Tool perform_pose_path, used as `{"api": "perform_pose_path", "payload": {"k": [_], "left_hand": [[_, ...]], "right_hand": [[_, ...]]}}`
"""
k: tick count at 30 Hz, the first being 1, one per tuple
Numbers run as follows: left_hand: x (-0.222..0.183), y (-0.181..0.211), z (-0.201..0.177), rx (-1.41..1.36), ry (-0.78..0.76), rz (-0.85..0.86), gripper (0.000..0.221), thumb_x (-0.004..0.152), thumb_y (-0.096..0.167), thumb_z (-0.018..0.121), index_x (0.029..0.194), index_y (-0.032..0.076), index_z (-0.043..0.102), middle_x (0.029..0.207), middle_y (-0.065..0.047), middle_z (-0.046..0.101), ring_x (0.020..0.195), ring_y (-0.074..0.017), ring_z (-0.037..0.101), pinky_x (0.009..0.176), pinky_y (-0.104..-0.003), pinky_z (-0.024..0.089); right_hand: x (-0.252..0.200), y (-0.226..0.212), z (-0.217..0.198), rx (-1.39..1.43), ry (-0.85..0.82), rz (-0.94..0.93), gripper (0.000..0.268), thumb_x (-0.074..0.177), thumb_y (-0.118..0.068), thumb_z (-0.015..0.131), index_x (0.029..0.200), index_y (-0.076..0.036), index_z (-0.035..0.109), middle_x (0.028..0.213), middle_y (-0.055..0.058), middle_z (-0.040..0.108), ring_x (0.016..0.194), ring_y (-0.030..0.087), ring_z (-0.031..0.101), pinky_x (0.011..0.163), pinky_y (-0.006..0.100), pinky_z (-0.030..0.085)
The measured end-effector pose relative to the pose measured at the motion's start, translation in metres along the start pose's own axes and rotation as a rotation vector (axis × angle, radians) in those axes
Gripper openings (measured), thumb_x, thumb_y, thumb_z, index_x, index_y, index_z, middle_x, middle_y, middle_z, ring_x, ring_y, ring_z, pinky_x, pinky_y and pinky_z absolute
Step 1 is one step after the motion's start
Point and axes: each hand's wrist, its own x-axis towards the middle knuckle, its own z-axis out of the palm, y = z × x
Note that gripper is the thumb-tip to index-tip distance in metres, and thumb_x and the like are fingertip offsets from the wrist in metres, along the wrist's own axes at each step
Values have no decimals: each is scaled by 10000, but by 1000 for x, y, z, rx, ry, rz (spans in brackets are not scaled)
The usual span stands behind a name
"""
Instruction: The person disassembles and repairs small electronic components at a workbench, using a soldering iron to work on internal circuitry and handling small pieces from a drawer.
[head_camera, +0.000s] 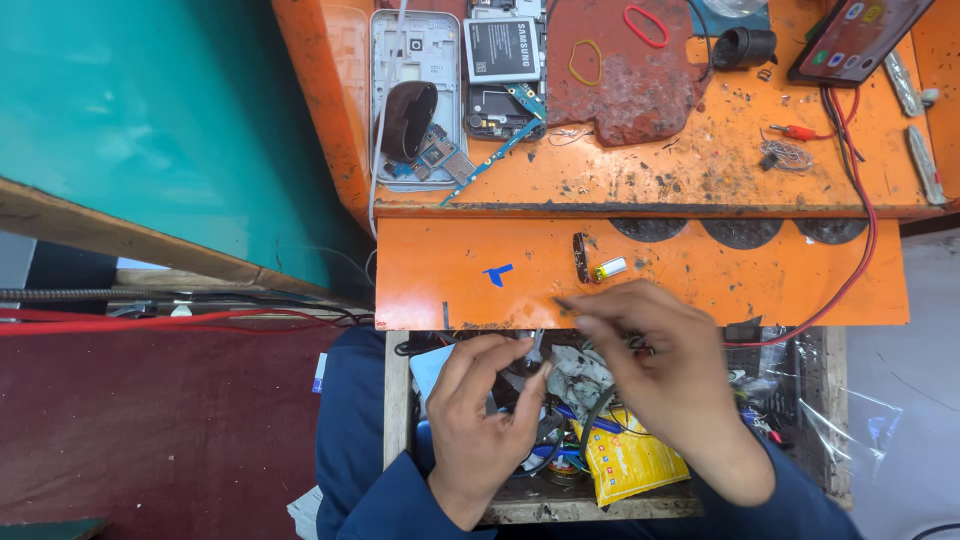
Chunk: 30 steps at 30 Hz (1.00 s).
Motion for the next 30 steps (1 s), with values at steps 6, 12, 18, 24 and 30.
{"api": "perform_pose_path", "payload": {"k": [6, 12, 18, 24, 30], "left_hand": [[-1, 9, -18, -224, -92, 98, 327, 820, 15, 813, 1122, 19, 688, 1089, -132, 696, 991, -207, 724, 864, -322, 588], [-11, 17, -25, -1101, -415, -325, 363, 1029, 202, 671, 1255, -71, 595, 1175, -162, 589, 1088, -221, 647, 966, -380, 576], [-8, 41, -30, -1442, -766, -510, 471, 1025, 344, 700, 1279, -41, 601, 1159, -124, 580, 1077, -211, 658, 973, -352, 553], [-9, 53, -34, -1429, -859, -506, 450, 1044, 330, 677, 1286, -40, 592, 1167, -115, 584, 1085, -196, 651, 982, -334, 541], [-5, 64, -49, -1309, -1133, -418, 426, 1065, 314, 649, 1296, -38, 581, 1176, -103, 587, 1094, -177, 644, 994, -312, 527]], "right_hand": [[-15, 7, -1, -82, 276, 0, 104, 913, 9, 759, 1006, -21, 723, 916, 49, 714, 626, 47, 565, 565, 213, 450], [-13, 13, 13, -169, 255, -82, 135, 854, -2, 790, 971, -48, 742, 902, 54, 706, 570, 83, 526, 504, 244, 440], [-14, 14, 14, -157, 282, -154, 132, 859, -24, 790, 971, -57, 729, 925, 54, 706, 650, 114, 593, 567, 261, 490], [-17, 19, 13, -141, 257, -148, 131, 864, -11, 786, 979, -52, 737, 939, 59, 705, 650, 129, 575, 542, 256, 468], [-18, 21, 13, -127, 255, -145, 116, 878, -11, 785, 972, -63, 740, 931, 47, 700, 655, 102, 565, 494, 235, 431]]}}
